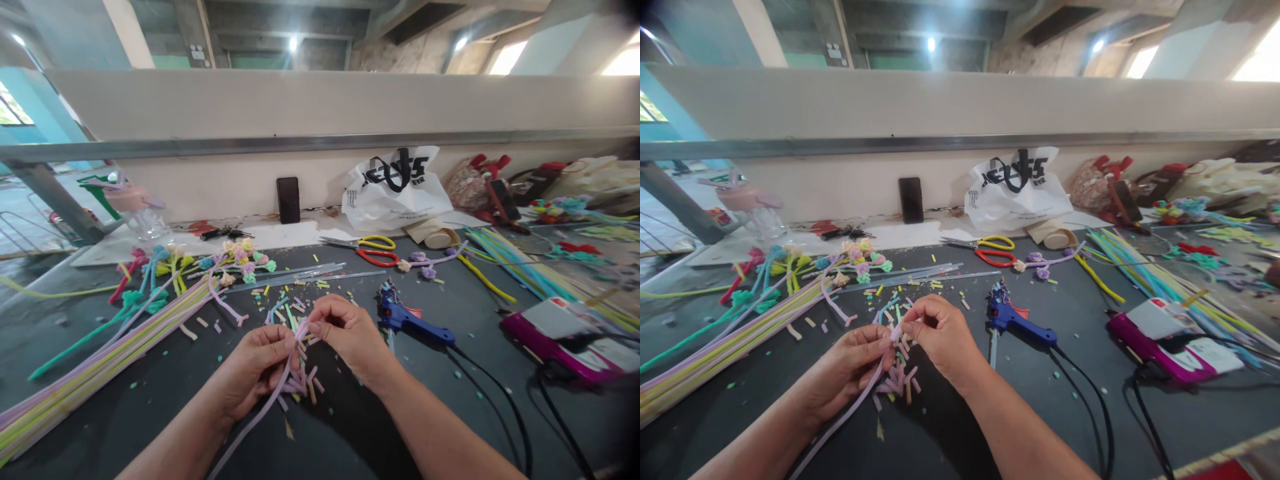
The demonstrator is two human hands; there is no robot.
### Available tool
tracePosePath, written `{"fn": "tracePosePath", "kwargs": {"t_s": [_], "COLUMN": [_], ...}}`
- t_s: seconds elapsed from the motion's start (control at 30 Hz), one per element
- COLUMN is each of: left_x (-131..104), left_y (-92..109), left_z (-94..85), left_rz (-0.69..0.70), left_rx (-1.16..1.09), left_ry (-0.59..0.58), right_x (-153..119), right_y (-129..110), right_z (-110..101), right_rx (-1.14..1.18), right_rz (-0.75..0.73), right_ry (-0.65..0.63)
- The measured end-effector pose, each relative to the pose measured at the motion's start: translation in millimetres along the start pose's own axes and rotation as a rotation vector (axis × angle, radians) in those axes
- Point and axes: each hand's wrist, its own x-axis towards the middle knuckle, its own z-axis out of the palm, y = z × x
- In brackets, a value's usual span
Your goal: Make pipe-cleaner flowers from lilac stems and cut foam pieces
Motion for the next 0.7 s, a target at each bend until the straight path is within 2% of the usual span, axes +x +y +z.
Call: {"fn": "tracePosePath", "kwargs": {"t_s": [0.37, 0.5, 0.7], "left_x": [0, 1, 1], "left_y": [1, 1, 0], "left_z": [0.1, -0.4, -0.5], "left_rz": [-0.009, -0.003, -0.024], "left_rx": [0.025, 0.025, 0.006], "left_ry": [0.003, -0.006, 0.001], "right_x": [0, 0, -1], "right_y": [3, 5, 5], "right_z": [4, 7, 10], "right_rx": [-0.093, -0.062, 0.094], "right_rz": [-0.039, -0.034, 0.137], "right_ry": [0.047, 0.06, 0.012]}}
